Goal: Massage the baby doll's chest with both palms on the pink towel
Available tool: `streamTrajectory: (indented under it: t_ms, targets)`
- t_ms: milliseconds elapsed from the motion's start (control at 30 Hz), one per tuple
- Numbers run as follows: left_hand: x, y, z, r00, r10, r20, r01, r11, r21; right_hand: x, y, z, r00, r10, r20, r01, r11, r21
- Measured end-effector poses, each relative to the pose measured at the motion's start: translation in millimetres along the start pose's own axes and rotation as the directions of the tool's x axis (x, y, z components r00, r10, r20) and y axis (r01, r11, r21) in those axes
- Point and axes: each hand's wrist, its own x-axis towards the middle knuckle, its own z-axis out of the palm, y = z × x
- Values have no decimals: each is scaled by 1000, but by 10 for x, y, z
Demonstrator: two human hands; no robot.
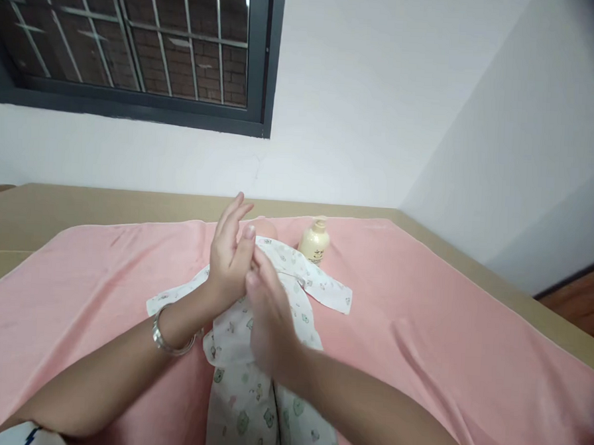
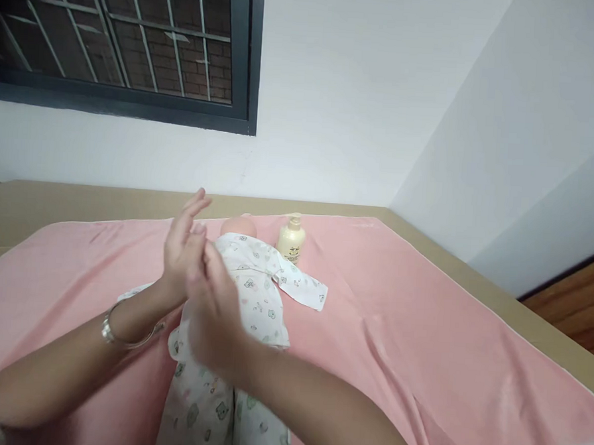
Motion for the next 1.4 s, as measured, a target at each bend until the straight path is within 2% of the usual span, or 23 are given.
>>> streamTrajectory:
  t_ms: [33, 67, 133, 200, 267, 367, 500, 567, 600, 667, 733, 767, 833, 900, 967, 1000, 1067, 1133, 1200, 1300, 1400]
  targets:
    - [1, -171, 31, 999, -47, 21, 46, 998, 51, 128, 108, -47, 998, 61, -18, -61, 998, 30]
    - [-10, -331, 61, 992, -122, 34, 119, 989, 85, 253, 234, -99, 997, 71, -8, -71, 998, 0]
    - [-53, -597, 112, 961, -270, 52, 264, 959, 105, 462, 514, -202, 997, 24, 76, -11, 986, -169]
    - [-103, -765, 143, 941, -333, 65, 325, 939, 110, 597, 772, -296, 977, 10, 212, 73, 922, -380]
    - [-150, -835, 151, 935, -348, 69, 340, 934, 106, 664, 948, -370, 946, 65, 317, 106, 863, -495]
    - [-214, -826, 137, 933, -353, 61, 344, 931, 124, 676, 1018, -403, 935, 182, 305, 39, 802, -597]
    - [-284, -802, 121, 929, -367, 42, 356, 920, 165, 566, 882, -270, 944, 320, 86, -145, 633, -761]
    - [-298, -823, 122, 929, -369, 20, 361, 917, 168, 498, 815, -200, 949, 309, 56, -134, 561, -817]
    - [-300, -838, 123, 933, -359, 10, 352, 920, 172, 477, 799, -185, 954, 283, 104, -76, 561, -825]
    - [-298, -869, 124, 949, -316, 2, 310, 931, 191, 480, 816, -210, 943, 212, 256, 74, 616, -784]
    - [-298, -889, 124, 963, -268, -3, 262, 940, 218, 537, 885, -289, 926, 167, 338, 135, 691, -710]
    - [-300, -893, 123, 968, -251, -2, 245, 941, 233, 575, 928, -334, 928, 169, 332, 114, 719, -685]
    - [-311, -898, 122, 973, -233, 5, 223, 938, 266, 633, 991, -395, 944, 223, 244, 2, 732, -681]
    - [-322, -901, 121, 973, -230, 18, 214, 929, 303, 638, 990, -391, 944, 306, 126, -121, 674, -728]
    - [-326, -907, 118, 969, -244, 33, 219, 916, 336, 590, 922, -331, 933, 357, 44, -184, 577, -796]
    - [-325, -910, 116, 966, -256, 40, 226, 908, 353, 557, 874, -293, 933, 359, 35, -177, 539, -823]
    - [-318, -917, 111, 959, -280, 52, 239, 890, 389, 505, 789, -241, 942, 323, 93, -95, 522, -848]
    - [-312, -918, 107, 953, -295, 64, 241, 870, 431, 502, 760, -252, 946, 269, 180, -9, 576, -817]
    - [-319, -912, 106, 950, -300, 84, 228, 854, 468, 550, 804, -326, 946, 231, 227, 19, 660, -751]
    - [-362, -896, 110, 950, -279, 143, 170, 840, 515, 651, 934, -464, 953, 249, 174, -59, 714, -698]
    - [-402, -883, 111, 949, -244, 200, 96, 827, 554, 688, 983, -501, 937, 344, 61, -187, 640, -745]
